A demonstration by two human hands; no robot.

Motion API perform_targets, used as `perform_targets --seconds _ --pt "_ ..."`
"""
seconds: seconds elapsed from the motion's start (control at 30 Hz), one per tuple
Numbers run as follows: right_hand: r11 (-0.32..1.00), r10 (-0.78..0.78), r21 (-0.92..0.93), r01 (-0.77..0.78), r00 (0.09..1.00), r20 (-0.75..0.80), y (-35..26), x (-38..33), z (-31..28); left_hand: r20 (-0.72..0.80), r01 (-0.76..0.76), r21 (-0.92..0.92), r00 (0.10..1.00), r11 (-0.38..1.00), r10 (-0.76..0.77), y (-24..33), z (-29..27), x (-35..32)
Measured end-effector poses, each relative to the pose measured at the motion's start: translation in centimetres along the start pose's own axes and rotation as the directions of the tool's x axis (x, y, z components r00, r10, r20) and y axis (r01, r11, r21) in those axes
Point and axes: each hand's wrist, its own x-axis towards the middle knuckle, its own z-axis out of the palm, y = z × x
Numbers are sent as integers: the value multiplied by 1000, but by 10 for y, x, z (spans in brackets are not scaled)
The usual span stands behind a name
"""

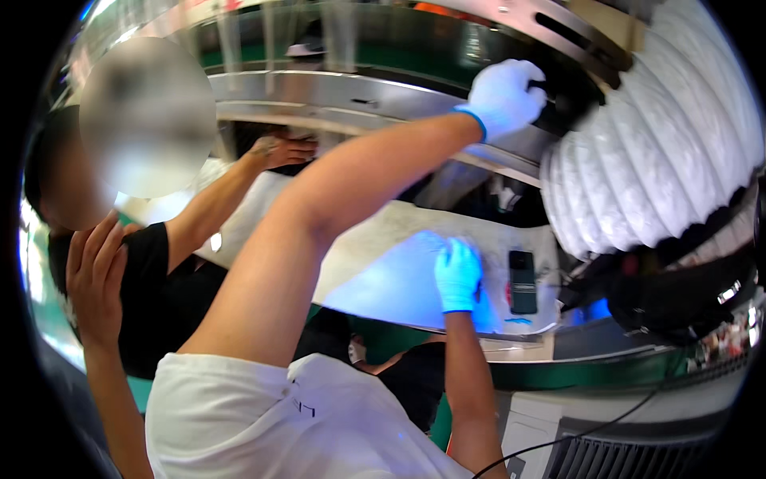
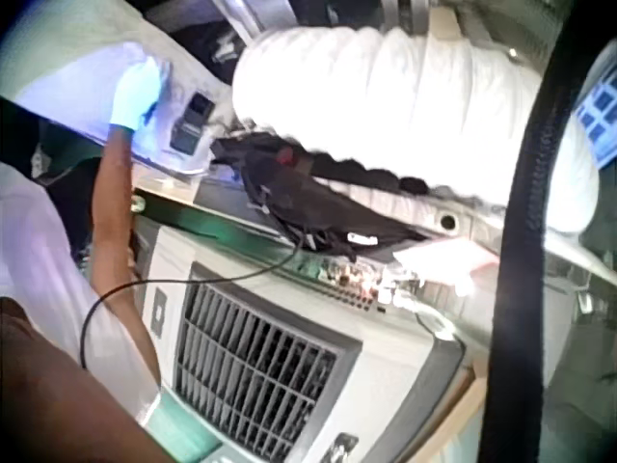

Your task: The person puts on blue gloves and cleans a white and green sneaker using a small black tool. They wipe the shoe's surface and sole, then place it on a shelf. The person then picks up a second sneaker and begins cleaning it with the same tool.

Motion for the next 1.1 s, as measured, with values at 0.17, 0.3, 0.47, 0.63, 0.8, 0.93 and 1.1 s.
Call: perform_targets --seconds 0.17,0.3,0.47,0.63,0.8,0.93,1.1 --pt "986 142 81 -146 989 49 -6 3 0 339 81 235 927 969 -160 -15 51 55" --pt "979 179 86 -184 981 71 1 0 0 330 -90 244 944 965 5 -25 110 69" --pt "977 208 23 -213 970 127 6 -4 -3 454 -86 299 889 950 -62 -27 116 72" --pt "977 211 -31 -210 976 47 11 -3 13 138 -166 472 984 866 113 -11 35 35" --pt "945 327 -48 -325 944 52 20 -9 10 -84 -370 384 898 846 431 7 -91 -61" --pt "892 410 -233 -387 911 54 33 -12 -3 8 -597 287 784 749 621 37 -171 -188" --pt "762 416 463 -453 890 185 -1 -23 -91 278 -431 85 876 898 394 44 -173 -325"
